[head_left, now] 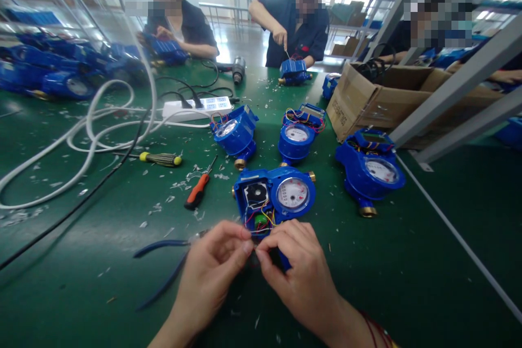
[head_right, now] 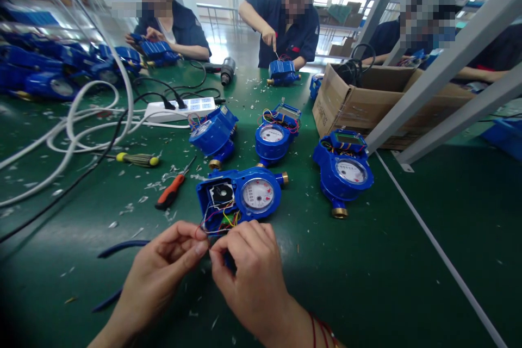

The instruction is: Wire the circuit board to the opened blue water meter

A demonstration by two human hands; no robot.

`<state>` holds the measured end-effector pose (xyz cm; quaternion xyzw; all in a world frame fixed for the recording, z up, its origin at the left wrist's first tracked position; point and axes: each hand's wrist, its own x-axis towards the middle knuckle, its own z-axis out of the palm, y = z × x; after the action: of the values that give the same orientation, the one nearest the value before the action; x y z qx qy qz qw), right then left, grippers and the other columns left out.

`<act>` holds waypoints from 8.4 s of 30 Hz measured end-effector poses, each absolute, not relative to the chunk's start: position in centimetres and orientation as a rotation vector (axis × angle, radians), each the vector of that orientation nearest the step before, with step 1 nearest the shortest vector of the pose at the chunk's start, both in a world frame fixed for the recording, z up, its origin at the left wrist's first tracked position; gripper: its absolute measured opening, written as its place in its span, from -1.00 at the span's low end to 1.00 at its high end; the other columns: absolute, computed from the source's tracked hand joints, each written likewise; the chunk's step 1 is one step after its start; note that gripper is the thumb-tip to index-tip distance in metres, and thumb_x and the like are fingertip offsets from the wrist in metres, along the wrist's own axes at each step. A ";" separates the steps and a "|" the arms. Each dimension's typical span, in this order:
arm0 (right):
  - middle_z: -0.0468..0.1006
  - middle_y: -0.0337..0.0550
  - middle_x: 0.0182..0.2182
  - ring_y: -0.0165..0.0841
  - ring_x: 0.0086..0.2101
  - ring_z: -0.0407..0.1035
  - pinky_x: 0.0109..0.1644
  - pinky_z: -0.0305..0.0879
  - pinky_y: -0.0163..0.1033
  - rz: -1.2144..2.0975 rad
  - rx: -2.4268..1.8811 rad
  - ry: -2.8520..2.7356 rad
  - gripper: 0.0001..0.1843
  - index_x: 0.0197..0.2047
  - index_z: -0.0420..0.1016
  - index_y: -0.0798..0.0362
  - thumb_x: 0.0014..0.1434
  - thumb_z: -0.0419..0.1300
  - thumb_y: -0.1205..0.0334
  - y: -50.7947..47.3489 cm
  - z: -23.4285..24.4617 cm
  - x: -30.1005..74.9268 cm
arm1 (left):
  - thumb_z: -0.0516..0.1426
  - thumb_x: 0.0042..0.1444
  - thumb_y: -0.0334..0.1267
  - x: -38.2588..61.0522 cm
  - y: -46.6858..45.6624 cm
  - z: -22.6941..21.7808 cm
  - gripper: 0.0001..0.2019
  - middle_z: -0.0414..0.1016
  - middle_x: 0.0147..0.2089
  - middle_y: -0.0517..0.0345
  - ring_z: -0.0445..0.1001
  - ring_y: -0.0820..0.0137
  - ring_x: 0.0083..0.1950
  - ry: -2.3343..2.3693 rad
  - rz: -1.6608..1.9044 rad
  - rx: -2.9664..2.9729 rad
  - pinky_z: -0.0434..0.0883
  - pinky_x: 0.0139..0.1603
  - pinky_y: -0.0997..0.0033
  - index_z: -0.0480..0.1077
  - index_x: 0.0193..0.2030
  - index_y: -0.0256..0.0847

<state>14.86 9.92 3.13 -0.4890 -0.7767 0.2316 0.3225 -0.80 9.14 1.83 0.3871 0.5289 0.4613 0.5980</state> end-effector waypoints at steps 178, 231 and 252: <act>0.44 -0.25 -0.42 -0.42 -0.35 0.34 -0.25 0.26 -0.30 1.370 -1.363 -1.826 -0.92 -0.41 0.52 0.07 0.08 0.19 0.33 11.4 3.6 17.5 | -0.06 0.23 -0.29 0.5 8.9 2.0 -0.78 0.26 -0.46 0.26 0.26 0.51 -0.45 1.350 0.760 1.840 0.24 -0.42 0.55 0.24 -0.44 -0.20; 0.44 -0.23 -0.41 -0.41 -0.33 0.34 -0.20 0.24 -0.27 1.645 -1.348 -1.432 -0.89 -0.39 0.57 0.10 0.07 0.21 0.30 11.6 2.3 17.7 | 0.11 0.09 -0.47 0.3 8.9 0.8 -0.86 0.41 -0.26 0.16 0.44 0.59 -0.27 1.334 1.036 2.311 0.37 -0.19 0.71 0.41 -0.20 -0.27; 0.41 -0.24 -0.42 -0.42 -0.35 0.32 -0.26 0.24 -0.28 1.587 -1.325 -1.451 -0.90 -0.45 0.55 0.08 0.05 0.21 0.33 10.9 2.4 17.5 | 0.13 0.03 -0.48 1.4 8.6 1.2 -0.88 0.49 -0.30 0.20 0.50 0.59 -0.29 1.461 1.079 2.253 0.40 -0.17 0.71 0.42 -0.29 -0.24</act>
<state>17.49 10.94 2.42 -0.4999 -0.5476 0.5988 0.3029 1.38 8.57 1.17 0.7726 0.5009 0.3700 0.1235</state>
